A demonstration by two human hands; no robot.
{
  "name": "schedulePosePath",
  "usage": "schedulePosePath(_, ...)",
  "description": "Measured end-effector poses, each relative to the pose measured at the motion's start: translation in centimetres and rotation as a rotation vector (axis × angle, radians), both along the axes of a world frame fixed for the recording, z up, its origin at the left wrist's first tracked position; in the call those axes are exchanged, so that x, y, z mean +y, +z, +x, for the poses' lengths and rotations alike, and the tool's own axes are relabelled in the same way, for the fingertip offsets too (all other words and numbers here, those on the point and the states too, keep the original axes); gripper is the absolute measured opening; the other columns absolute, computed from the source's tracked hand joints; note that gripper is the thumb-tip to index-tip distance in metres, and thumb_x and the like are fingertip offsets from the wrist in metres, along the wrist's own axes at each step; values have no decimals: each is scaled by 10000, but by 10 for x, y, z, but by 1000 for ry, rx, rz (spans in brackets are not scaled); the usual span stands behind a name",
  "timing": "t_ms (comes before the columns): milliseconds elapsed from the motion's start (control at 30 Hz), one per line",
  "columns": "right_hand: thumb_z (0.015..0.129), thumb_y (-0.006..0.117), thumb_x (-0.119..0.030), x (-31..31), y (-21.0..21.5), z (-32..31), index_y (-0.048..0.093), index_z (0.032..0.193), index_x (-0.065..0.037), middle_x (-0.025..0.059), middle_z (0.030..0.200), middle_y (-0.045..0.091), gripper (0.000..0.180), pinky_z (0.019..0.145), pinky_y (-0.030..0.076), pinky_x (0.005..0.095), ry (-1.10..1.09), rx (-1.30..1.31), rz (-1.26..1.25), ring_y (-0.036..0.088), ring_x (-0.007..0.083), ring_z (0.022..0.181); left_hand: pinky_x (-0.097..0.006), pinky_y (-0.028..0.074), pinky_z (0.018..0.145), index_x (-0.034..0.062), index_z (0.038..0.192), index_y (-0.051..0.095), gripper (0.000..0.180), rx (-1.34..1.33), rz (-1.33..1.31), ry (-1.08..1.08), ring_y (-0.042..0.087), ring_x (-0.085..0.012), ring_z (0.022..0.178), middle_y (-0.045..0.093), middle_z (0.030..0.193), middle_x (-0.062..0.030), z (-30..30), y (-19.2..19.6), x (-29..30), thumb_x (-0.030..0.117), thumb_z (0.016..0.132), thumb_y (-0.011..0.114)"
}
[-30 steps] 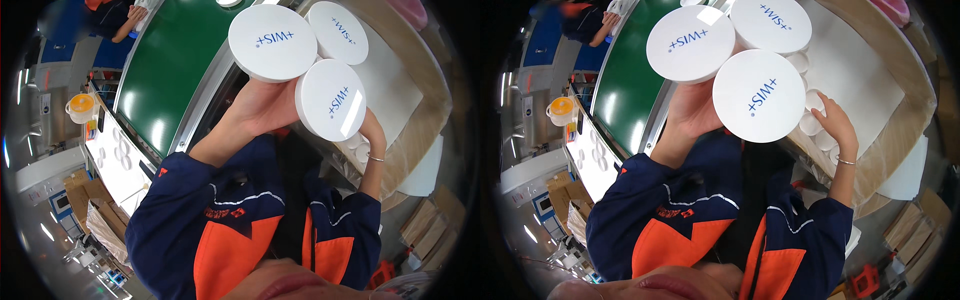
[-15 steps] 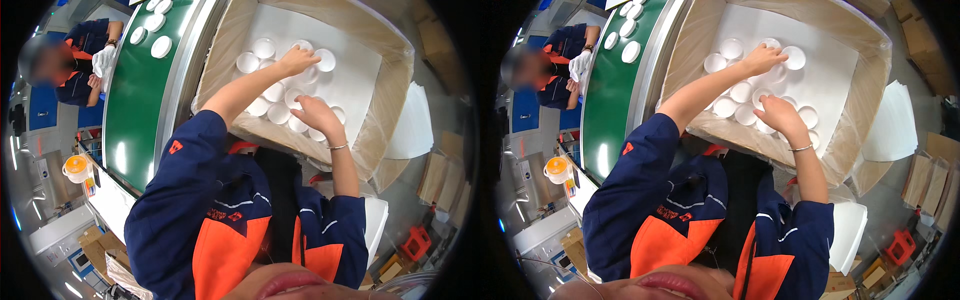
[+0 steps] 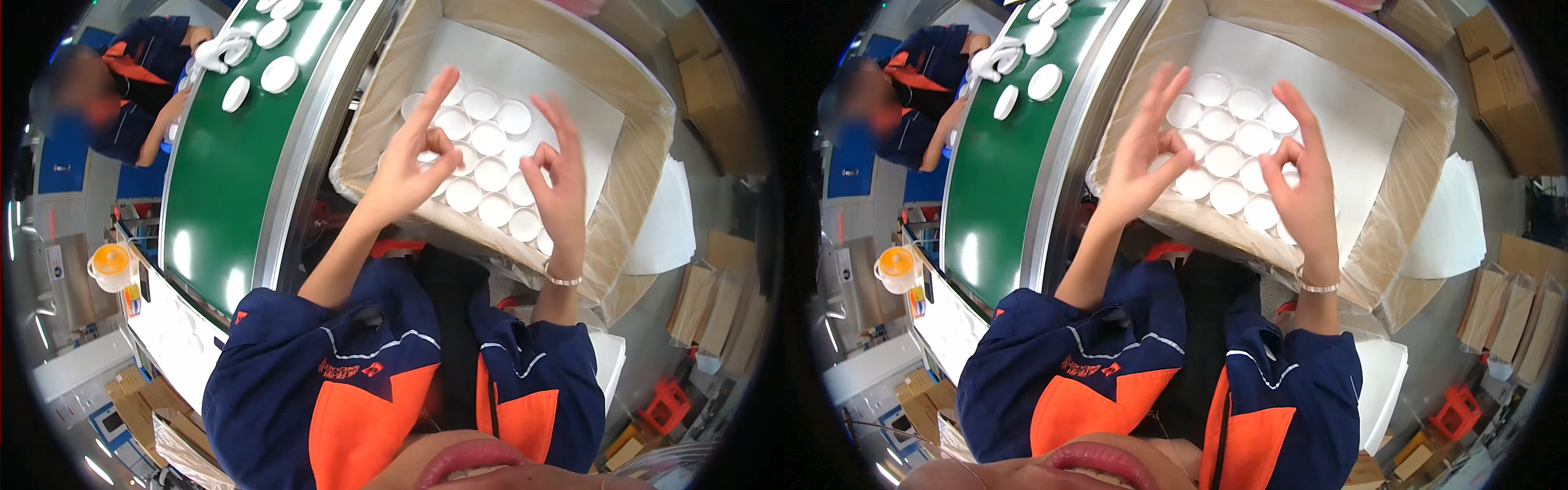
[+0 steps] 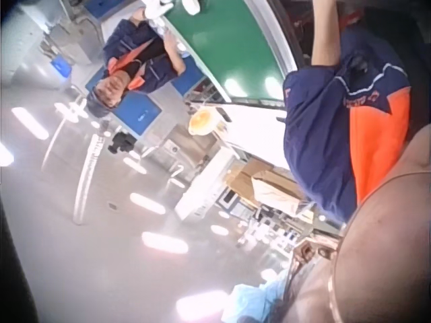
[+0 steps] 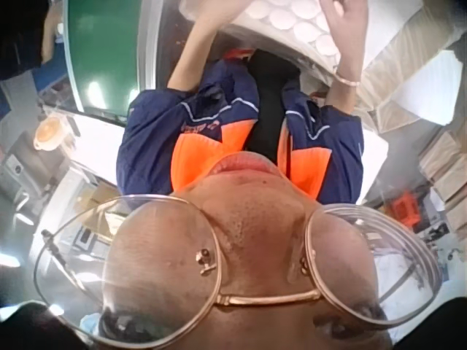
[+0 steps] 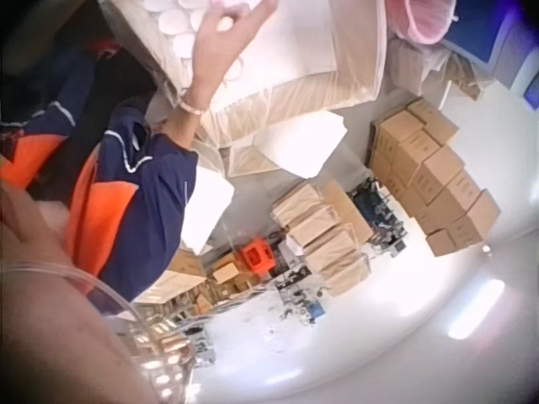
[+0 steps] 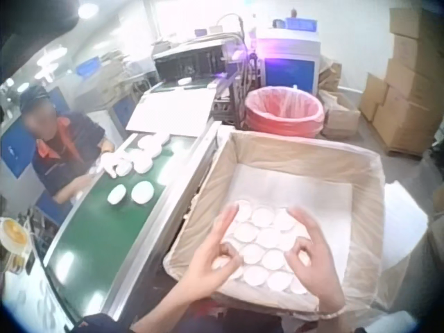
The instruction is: Sorting and packing white plastic container lids from a conveyor belt into a cardboard box.
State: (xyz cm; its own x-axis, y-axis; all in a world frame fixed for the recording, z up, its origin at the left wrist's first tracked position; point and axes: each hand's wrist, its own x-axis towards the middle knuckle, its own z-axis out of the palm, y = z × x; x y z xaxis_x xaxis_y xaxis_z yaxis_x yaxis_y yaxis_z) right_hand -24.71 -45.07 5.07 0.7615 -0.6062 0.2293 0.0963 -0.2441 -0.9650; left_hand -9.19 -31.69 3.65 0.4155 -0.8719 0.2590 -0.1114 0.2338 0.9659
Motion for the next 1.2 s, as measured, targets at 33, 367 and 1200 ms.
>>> schedulePosePath(33, 782, 512, 95, 17, 13, -1, 172, 1508, -199, 209, 1462, 349, 854, 609, 450, 206, 45, -129, 24, 438, 54, 579, -272, 511, 635, 306, 1519, 38, 1032, 171, -111, -43, 559, -133, 628, 196, 1535, -206, -6, 16, 18, -114, 727, 550)
schedulePosePath(367, 765, 546, 204, 87, 49, 6, -158, 1464, -378, 225, 1498, -269, 1151, 587, 518, 324, 852, -892, 1152, 435, 129, 546, -284, 524, 538, 411, 1467, -125, 1119, 1046, -679, -479, 570, -112, 577, -190, 1558, -85, -19, 55, 79, -96, 730, 548)
schedulePosePath(1200, 885, 603, -211, -101, -144, -29, 510, 1297, -67, 167, 1156, 614, 446, 874, 475, 391, 177, 863, -537, 597, 300, 1001, -548, 469, 840, 212, 1396, 382, 641, -1089, 1040, 948, 570, -458, 1030, 580, 1100, -278, 255, -62, 126, 461, 848, 604)
